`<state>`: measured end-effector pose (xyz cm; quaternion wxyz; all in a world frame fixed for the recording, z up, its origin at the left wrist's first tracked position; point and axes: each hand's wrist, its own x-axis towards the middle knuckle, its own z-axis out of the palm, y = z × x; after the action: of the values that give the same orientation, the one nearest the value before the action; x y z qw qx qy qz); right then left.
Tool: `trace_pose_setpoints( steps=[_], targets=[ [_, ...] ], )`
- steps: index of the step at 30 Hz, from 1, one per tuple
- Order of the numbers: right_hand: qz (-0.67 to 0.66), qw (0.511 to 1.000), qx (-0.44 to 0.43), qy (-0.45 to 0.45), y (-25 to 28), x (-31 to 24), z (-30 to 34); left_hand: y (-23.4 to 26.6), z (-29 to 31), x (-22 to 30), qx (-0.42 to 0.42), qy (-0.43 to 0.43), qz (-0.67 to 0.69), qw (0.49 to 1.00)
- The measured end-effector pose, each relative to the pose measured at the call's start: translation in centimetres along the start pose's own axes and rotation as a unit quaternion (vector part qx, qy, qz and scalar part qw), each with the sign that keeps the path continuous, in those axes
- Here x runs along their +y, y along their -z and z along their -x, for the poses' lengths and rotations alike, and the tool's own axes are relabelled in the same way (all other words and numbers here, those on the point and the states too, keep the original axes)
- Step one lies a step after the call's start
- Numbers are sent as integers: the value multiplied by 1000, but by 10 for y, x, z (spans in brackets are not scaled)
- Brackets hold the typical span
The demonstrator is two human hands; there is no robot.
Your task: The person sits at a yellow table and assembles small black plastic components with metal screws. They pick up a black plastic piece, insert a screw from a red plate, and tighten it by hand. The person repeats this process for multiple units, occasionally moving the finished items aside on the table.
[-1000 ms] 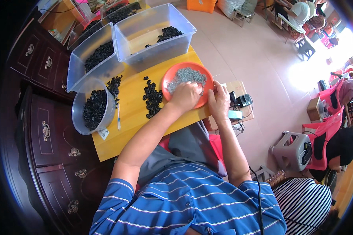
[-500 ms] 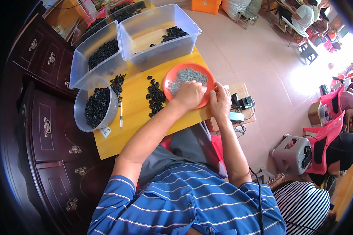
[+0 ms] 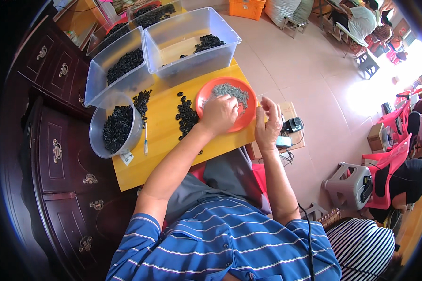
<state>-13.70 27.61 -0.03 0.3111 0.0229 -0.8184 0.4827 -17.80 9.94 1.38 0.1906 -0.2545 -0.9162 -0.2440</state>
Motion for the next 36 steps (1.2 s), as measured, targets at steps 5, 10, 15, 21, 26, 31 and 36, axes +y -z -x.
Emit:
trace_pose_setpoints(
  steps=[5,10,15,21,26,31,36],
  targets=[
    [-136,984,-93,-74,-7,-16,12,20,1,9,26,4,25,999],
    [-261,917,-222,-205,-6,-29,10,47,8,21,47,-53,10,997],
    [-319,869,-294,-237,-5,-36,6,66,18,22,31,-108,7,994],
    [-380,835,-297,-265,-15,-40,7,73,28,19,29,-77,27,996],
    [-388,824,-257,-324,-31,-40,1,61,27,12,80,-25,73,994],
    [-394,805,-260,-360,-38,-39,-1,55,26,9,100,-12,134,986],
    [-411,806,-286,-317,-42,-27,1,56,27,8,80,19,156,984]
  ],
)
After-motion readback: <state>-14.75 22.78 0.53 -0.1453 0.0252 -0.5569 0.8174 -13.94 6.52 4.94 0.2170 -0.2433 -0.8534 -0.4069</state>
